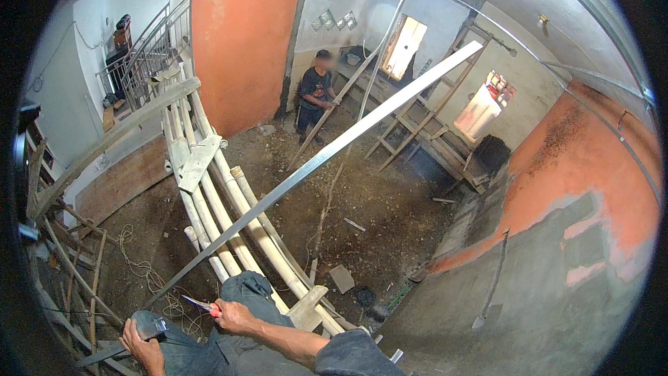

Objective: The person uses red-handled tin snips to cut a long metal strap while standing on a bamboo scaffold. They repeatedly position the strap, cut sections, and adjust their grip. Another person is visible working in the background.

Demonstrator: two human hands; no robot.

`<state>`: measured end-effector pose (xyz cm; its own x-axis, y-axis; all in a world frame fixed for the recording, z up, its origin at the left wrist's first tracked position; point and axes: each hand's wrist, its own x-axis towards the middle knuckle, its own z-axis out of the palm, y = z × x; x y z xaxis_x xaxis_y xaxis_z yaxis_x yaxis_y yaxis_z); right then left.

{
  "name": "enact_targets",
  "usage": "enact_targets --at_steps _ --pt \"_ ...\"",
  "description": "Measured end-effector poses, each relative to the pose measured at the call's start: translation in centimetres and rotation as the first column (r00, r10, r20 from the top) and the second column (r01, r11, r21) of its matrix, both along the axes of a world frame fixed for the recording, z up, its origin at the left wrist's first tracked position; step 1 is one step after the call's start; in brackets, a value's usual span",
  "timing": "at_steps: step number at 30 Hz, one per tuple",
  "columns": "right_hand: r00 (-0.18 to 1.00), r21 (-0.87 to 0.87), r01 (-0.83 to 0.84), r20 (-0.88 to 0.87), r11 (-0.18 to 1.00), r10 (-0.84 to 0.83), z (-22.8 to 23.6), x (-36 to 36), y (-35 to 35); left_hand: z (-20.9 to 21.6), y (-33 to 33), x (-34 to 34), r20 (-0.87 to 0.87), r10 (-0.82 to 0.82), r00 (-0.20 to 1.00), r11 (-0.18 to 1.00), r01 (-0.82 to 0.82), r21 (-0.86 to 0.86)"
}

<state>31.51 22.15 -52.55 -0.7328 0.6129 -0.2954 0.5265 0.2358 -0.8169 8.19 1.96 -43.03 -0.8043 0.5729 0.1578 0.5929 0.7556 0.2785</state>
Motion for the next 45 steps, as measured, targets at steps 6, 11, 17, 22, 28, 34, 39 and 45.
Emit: enact_targets --at_steps 6,11,17,22,28,34,39,45 --pt "0.998 0.054 0.029 -0.053 0.998 -0.026 -1.0 0.2 -0.1 1.6 0.2 0.2 -0.087 -0.096 0.992 0.992 0.088 -0.086" --pt "0.998 0.026 0.038 -0.054 0.999 -0.037 -1.6 0.3 0.1 2.5 0.5 0.5 -0.096 -0.118 0.988 0.984 0.103 -0.148" --pt "0.986 0.03 0.121 -0.115 0.992 -0.117 -2.2 0.7 0.0 2.7 0.5 0.7 -0.09 -0.122 0.988 0.979 0.105 -0.173" --pt "0.991 -0.021 0.112 -0.075 0.993 -0.113 -2.2 1.1 0.5 2.2 0.8 0.4 -0.091 -0.135 0.987 0.981 0.121 -0.152" --pt "0.989 -0.052 0.119 -0.085 0.992 -0.123 -2.4 0.5 0.9 0.9 0.4 -0.4 -0.1 -0.168 0.981 0.982 0.158 -0.102" --pt "0.984 -0.075 0.168 -0.046 0.983 -0.172 -2.8 -0.3 1.1 0.1 0.9 -0.5 0.003 -0.055 0.998 0.998 0.055 0.006" --pt "0.978 -0.122 0.193 -0.051 0.974 -0.2 -2.7 -0.3 1.2 2.1 0.8 0.2 -0.139 -0.162 0.977 0.986 0.155 -0.065" --pt "0.983 -0.134 0.163 -0.059 0.977 -0.172 -3.6 -0.3 1.9 1.8 1.0 0.9 0.035 -0.062 0.997 0.998 0.061 0.021"
